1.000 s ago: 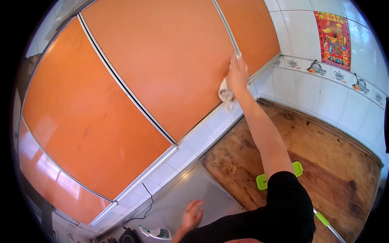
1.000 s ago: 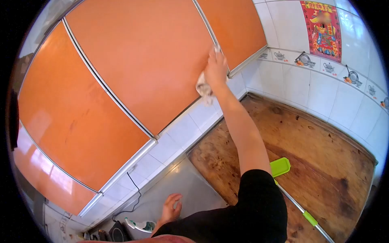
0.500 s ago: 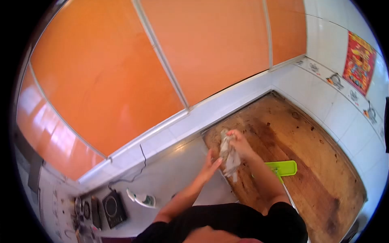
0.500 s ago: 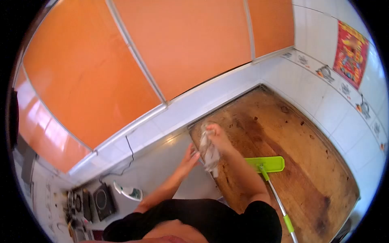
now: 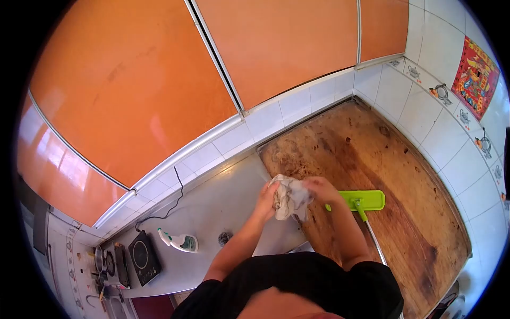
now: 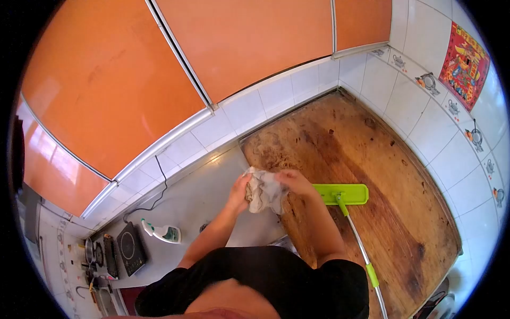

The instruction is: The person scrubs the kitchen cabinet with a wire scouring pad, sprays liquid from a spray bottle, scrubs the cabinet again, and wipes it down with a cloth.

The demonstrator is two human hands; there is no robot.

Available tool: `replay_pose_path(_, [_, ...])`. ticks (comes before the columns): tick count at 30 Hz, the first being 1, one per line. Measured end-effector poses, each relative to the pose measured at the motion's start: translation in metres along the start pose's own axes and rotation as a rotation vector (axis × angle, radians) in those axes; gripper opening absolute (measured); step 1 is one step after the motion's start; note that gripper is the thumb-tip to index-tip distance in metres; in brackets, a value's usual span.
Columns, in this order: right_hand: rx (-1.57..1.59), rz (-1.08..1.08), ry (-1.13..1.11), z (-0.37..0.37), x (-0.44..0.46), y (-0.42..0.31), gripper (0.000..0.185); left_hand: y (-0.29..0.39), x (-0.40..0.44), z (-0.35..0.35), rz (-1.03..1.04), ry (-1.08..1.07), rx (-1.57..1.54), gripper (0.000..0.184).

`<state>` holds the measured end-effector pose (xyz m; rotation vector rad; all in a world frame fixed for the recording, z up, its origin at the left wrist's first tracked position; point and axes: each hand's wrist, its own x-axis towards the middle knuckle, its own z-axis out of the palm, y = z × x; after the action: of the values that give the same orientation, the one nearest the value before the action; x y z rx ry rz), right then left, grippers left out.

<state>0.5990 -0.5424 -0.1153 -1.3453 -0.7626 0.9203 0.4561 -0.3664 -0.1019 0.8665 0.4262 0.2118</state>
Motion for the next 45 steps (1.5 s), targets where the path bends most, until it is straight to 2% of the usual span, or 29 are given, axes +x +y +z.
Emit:
replay_pose_path(2, [0.681,-0.31,0.057,0.014,-0.004,-0.023,0.036,0.008,0.004,0.019,-0.036,-0.034,0.178,0.036])
replay_pose_path(3, [0.759,-0.324,0.039,0.018,-0.001,-0.036,0.036,0.013,0.006,0.027,-0.052,-0.044,0.267,0.037])
replay_pose_path(6, [0.931,-0.411,0.031,0.014,0.014,-0.081,0.037,0.031,0.024,0.057,0.31,0.014,0.872,0.038])
replay_pose_path(8, [0.954,-0.539,0.082,0.002,0.021,-0.105,0.04,0.051,0.032,0.077,0.679,-0.009,0.69,0.047])
replay_pose_path(10, [0.641,-0.689,0.223,0.003,0.022,-0.142,0.036,0.097,0.023,0.112,0.648,-0.142,0.31,0.047])
replay_pose_path(13, [0.052,-0.898,0.499,0.0,0.056,-0.166,0.036,0.138,0.023,0.138,0.586,-0.237,-0.077,0.039])
replay_pose_path(17, [-0.77,-1.046,0.818,0.004,0.103,-0.181,0.038,0.161,0.048,0.134,0.518,-0.295,-0.308,0.027])
replay_pose_path(20, [-1.018,-1.212,0.816,0.017,0.121,-0.181,0.036,0.163,0.062,0.142,0.58,-0.179,-0.33,0.031])
replay_pose_path(21, [-0.938,-1.167,0.811,0.013,0.122,-0.181,0.03,0.164,0.062,0.147,0.585,-0.123,-0.238,0.048])
replay_pose_path(24, [0.124,-0.539,0.871,-0.008,0.123,-0.193,0.027,0.166,0.059,0.152,0.627,-0.085,-0.107,0.063])
replay_pose_path(25, [-0.617,-0.899,1.082,-0.024,0.123,-0.181,0.027,0.165,0.062,0.152,0.63,-0.076,-0.108,0.066])
replay_pose_path(28, [-0.796,-1.035,1.06,-0.01,0.137,-0.164,0.032,0.163,0.068,0.151,0.639,-0.052,-0.107,0.073])
replay_pose_path(29, [-0.817,-1.093,0.99,-0.001,0.135,-0.162,0.038,0.162,0.068,0.152,0.643,-0.048,-0.11,0.074])
replay_pose_path(32, [-0.82,-1.111,0.994,-0.015,0.133,-0.167,0.04,0.161,0.068,0.153,0.669,-0.031,-0.079,0.077])
replay_pose_path(33, [-0.783,-1.1,1.089,-0.031,0.134,-0.171,0.036,0.161,0.068,0.154,0.68,-0.029,-0.065,0.078])
replay_pose_path(36, [-0.603,-0.893,1.324,-0.073,0.135,-0.199,0.034,0.161,0.068,0.156,0.697,-0.011,-0.026,0.081])
replay_pose_path(40, [-0.665,-1.109,0.965,-0.015,0.119,-0.224,0.026,0.161,0.073,0.156,0.617,-0.056,-0.061,0.085])
replay_pose_path(42, [-0.781,-1.077,1.128,-0.045,0.14,-0.217,0.025,0.161,0.073,0.156,0.626,-0.056,-0.048,0.086])
replay_pose_path(45, [-0.651,-0.889,1.305,-0.116,0.138,-0.24,0.025,0.16,0.071,0.164,0.674,-0.035,-0.005,0.088])
